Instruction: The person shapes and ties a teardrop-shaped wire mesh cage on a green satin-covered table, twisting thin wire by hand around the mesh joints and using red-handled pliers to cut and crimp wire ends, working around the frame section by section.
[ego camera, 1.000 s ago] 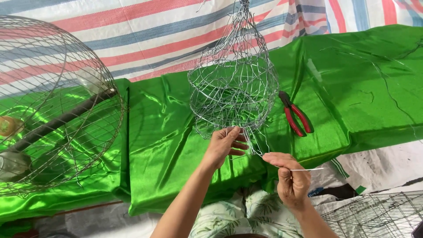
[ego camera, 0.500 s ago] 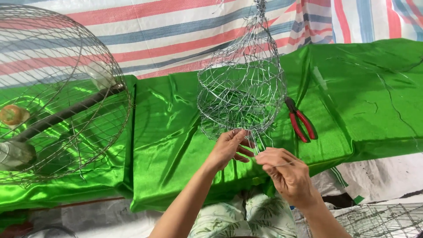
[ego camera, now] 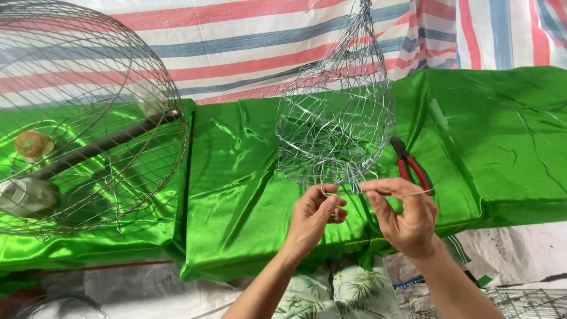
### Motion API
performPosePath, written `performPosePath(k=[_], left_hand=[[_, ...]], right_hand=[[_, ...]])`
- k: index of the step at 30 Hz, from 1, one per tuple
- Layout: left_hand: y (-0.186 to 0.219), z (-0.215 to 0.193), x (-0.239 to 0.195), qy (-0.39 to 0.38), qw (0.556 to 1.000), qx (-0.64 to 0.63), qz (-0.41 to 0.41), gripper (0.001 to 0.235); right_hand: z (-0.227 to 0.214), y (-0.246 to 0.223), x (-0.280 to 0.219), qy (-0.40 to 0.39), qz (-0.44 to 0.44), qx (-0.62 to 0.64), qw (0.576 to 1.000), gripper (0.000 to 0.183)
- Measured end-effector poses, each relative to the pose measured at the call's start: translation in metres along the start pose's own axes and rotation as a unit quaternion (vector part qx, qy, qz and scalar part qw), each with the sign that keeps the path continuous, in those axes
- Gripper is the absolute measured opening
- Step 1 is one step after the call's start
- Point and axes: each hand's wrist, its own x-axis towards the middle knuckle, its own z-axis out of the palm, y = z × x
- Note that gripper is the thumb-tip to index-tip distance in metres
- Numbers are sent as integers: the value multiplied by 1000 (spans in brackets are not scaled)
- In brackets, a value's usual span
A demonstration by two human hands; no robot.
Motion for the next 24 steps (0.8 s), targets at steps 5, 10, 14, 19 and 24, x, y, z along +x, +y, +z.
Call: performPosePath(k=[5, 10, 14, 19, 24], left_hand=[[-5, 0, 14, 26, 996, 66, 52, 26], [22, 22, 28, 84, 947, 244, 190, 55], [29, 36, 43, 110, 893, 314, 302, 68], [30, 39, 59, 81, 900, 276, 328, 56], [33, 38, 73, 25, 917, 224, 329, 53]], right_hand=[[8, 0, 37, 0, -92, 4, 996, 21], [14, 3, 59, 11, -104, 12, 994, 21], [16, 2, 67, 13, -56, 65, 996, 23], [19, 8, 77, -4, -41, 103, 994, 25], [17, 14, 97, -32, -86, 93, 991, 33]])
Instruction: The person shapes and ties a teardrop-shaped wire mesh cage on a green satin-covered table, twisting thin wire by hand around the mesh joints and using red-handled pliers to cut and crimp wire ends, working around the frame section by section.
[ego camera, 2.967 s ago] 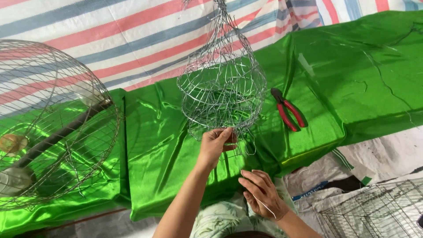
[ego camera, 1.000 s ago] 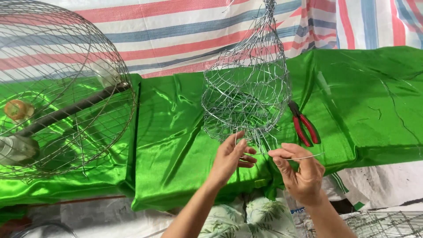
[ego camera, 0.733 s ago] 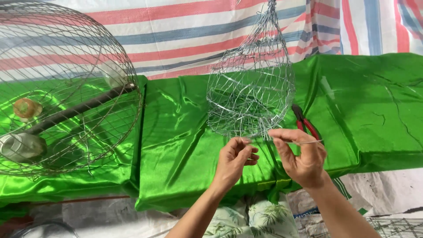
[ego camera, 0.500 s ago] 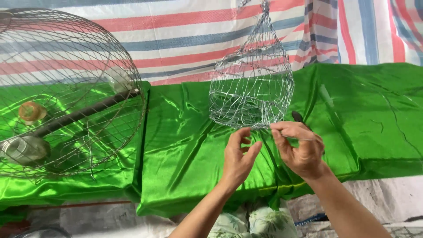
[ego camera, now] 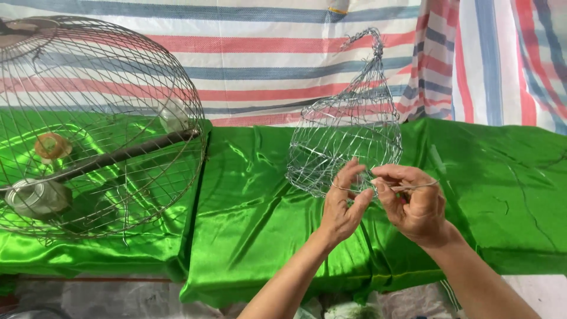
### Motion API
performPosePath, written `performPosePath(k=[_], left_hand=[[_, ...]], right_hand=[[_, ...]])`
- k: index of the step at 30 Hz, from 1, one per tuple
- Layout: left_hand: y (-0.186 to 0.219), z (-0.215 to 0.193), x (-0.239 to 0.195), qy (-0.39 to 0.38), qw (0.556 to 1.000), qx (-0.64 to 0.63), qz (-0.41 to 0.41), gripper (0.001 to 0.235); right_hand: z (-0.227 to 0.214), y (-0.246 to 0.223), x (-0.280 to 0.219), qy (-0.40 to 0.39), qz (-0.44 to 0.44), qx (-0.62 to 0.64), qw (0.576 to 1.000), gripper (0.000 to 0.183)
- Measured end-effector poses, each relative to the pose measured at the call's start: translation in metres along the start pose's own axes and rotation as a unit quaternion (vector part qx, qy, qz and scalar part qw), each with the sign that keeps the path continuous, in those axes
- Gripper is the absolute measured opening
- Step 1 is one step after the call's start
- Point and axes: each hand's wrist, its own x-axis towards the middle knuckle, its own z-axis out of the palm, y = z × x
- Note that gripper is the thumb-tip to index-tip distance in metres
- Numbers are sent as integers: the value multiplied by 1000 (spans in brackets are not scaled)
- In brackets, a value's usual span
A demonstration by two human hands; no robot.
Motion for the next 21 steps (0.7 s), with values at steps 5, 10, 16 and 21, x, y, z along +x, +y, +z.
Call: performPosePath(k=[5, 10, 16, 21], left_hand=[[-13, 3, 8, -1, 1000, 11, -6, 46], [5, -1, 9, -18, 998, 61, -22, 57], [29, -8, 13, 2, 993, 85, -80, 52], [22, -5, 8, 58, 986, 40, -151, 38]], right_hand=[[-1, 6, 36, -58, -140, -120, 981, 21], [-18, 44, 46, -196, -188, -196, 942, 39], [-17, 21, 79, -343, -184, -194, 900, 62], [-17, 27, 77, -386, -133, -159, 899, 65]])
